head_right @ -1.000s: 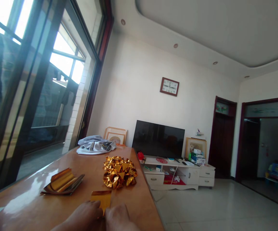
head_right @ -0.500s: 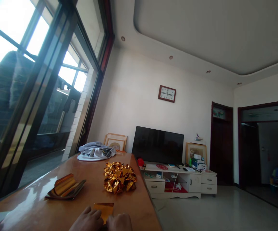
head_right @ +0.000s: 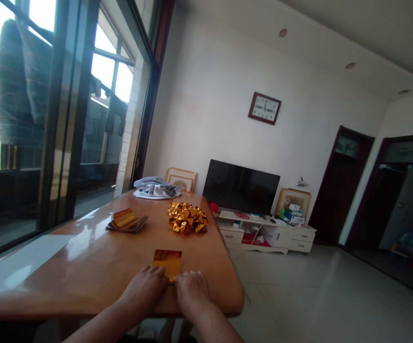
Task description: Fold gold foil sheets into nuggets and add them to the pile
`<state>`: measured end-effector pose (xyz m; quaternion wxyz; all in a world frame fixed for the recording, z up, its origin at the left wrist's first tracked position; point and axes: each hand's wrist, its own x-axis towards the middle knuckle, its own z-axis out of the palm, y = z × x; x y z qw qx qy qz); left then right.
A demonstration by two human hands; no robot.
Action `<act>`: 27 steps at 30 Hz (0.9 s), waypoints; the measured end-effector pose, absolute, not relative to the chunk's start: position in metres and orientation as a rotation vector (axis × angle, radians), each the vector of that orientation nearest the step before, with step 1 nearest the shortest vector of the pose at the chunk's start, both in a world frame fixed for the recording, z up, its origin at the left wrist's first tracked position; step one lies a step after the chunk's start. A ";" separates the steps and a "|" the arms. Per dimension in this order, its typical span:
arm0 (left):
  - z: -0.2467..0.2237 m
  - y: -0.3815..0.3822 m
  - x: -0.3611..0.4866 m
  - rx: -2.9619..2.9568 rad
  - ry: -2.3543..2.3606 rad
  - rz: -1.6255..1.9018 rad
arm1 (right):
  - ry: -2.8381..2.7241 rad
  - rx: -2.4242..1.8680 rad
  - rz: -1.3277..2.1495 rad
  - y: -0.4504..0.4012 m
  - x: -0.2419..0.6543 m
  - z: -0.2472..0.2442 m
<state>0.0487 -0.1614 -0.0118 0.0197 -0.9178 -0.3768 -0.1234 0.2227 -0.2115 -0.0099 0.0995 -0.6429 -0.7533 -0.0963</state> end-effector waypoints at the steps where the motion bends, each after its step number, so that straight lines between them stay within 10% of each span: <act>1: -0.010 -0.165 0.047 -2.845 -1.158 -0.392 | -2.206 -1.914 -0.272 -0.216 0.224 -0.008; 27: -0.001 -0.186 0.036 -2.832 -1.173 -0.343 | -2.067 -1.996 -0.128 -0.241 0.204 -0.032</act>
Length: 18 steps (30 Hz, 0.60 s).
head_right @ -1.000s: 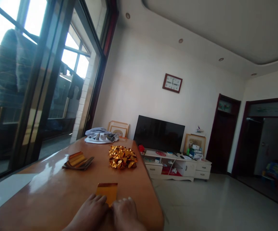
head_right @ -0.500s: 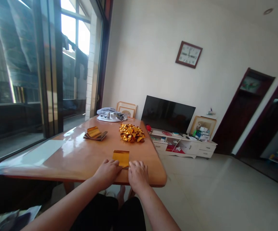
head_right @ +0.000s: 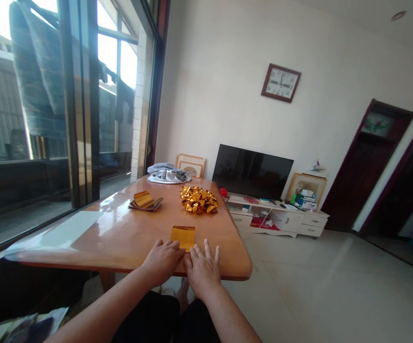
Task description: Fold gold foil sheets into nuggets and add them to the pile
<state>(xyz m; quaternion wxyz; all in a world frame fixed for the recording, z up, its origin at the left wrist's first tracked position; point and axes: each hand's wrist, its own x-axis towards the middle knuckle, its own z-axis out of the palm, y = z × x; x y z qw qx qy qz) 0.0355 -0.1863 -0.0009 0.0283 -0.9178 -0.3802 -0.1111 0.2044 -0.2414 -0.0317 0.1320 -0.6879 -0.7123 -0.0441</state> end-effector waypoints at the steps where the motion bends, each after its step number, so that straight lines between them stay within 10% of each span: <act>1: -0.001 -0.187 0.036 -2.830 -1.176 -0.343 | -2.057 -2.009 -0.127 -0.242 0.204 -0.032; 18: -0.005 -0.193 0.042 -2.763 -1.291 -0.322 | -2.093 -2.025 -0.058 -0.234 0.193 -0.011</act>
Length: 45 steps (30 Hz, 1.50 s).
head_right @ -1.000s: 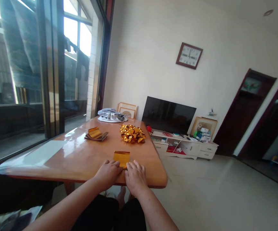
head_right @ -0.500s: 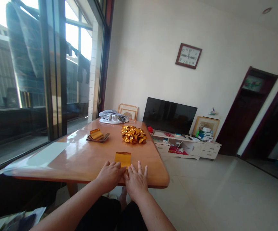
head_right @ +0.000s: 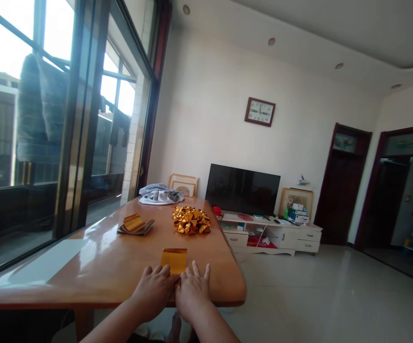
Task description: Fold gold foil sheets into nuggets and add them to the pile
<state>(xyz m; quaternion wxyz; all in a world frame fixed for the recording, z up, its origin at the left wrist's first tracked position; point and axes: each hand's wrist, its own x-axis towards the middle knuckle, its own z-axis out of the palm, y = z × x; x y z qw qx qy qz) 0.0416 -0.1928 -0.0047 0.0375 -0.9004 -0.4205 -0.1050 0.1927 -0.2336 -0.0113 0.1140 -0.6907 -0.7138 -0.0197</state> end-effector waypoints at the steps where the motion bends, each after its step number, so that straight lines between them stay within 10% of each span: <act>1: -0.005 -0.192 0.042 -2.764 -1.292 -0.313 | -2.084 -2.029 -0.056 -0.233 0.192 -0.009; 45: -0.006 -0.194 -0.004 -2.676 -1.460 -0.379 | -1.915 -1.986 -0.003 -0.233 0.184 -0.025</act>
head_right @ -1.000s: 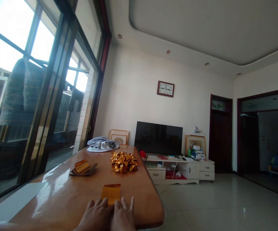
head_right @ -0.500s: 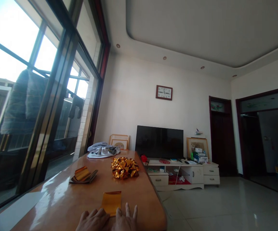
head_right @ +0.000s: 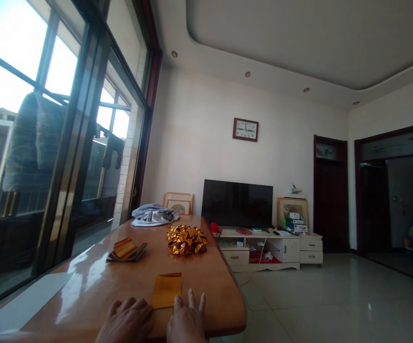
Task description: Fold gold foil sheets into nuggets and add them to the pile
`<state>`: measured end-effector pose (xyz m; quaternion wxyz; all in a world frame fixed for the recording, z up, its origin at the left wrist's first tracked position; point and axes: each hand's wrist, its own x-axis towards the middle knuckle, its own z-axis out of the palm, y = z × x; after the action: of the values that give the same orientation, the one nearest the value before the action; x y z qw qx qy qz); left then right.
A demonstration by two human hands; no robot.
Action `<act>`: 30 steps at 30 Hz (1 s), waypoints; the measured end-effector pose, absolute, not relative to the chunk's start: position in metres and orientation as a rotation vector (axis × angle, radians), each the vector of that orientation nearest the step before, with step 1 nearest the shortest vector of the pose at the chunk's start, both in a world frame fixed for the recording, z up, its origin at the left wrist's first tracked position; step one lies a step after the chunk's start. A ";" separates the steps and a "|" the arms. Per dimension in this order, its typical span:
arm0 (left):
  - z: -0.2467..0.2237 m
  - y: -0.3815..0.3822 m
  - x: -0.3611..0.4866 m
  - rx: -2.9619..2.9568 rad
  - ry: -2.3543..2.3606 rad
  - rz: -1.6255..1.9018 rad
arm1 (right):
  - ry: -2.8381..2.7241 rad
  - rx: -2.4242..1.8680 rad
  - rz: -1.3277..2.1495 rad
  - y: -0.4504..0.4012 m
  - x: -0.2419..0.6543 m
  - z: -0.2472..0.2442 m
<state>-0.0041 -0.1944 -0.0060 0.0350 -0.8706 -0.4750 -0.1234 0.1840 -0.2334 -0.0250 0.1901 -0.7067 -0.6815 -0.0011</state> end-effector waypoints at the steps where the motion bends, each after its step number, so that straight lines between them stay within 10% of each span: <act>1: -0.006 -0.195 -0.005 -2.673 -1.464 -0.370 | -1.909 -1.977 -0.011 -0.234 0.185 -0.026; 30: -0.001 -0.197 0.001 -2.595 -1.543 -0.457 | -1.940 -2.000 0.017 -0.235 0.192 -0.025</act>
<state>0.0007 -0.1969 -0.0008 0.0441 -0.8490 -0.5049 -0.1495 0.1920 -0.2346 -0.0252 0.1769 -0.7064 -0.6853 0.0060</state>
